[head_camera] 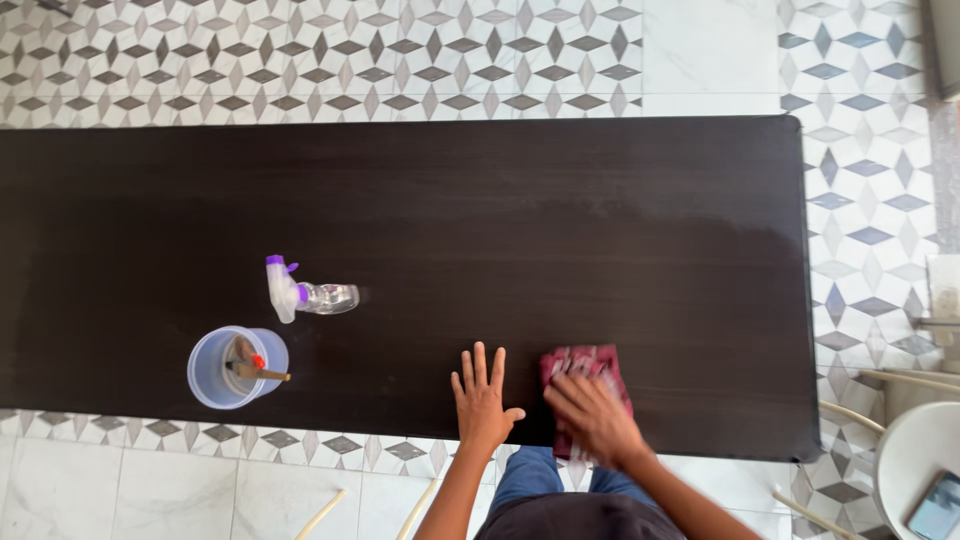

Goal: The person cleans a dark wooden table by hand using a cloth and a spray bottle of liquid.

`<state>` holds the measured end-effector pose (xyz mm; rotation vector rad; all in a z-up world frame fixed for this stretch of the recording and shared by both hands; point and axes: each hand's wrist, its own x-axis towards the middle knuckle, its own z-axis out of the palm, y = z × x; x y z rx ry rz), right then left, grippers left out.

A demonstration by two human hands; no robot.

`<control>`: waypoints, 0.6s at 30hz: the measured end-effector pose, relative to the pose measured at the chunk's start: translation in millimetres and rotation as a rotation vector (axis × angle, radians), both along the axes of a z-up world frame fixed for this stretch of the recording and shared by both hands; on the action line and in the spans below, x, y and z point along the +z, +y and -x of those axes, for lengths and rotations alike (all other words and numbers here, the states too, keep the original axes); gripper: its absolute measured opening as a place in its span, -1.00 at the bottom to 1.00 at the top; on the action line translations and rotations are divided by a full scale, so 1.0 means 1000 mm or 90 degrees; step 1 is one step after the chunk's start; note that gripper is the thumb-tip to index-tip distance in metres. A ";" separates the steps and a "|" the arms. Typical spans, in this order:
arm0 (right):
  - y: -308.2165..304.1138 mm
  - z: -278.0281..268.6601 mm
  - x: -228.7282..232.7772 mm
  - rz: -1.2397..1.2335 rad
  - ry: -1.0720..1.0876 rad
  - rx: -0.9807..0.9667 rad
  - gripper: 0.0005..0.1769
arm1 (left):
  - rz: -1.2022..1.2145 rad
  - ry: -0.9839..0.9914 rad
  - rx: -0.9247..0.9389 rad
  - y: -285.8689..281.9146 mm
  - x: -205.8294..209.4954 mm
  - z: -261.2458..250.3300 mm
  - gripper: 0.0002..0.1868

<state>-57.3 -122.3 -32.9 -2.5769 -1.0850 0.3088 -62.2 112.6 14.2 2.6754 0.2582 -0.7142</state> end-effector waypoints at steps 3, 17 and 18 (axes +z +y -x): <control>0.012 -0.073 0.006 -0.026 -0.106 -0.030 -0.27 | 0.026 -0.032 0.009 0.004 -0.003 0.001 0.26; 0.064 -0.192 0.005 -0.029 -0.181 -0.111 -0.29 | 0.036 -0.051 0.019 0.005 -0.013 0.006 0.29; 0.064 -0.173 0.007 0.002 -0.130 -0.080 -0.29 | 0.038 -0.053 0.017 0.005 -0.013 0.008 0.29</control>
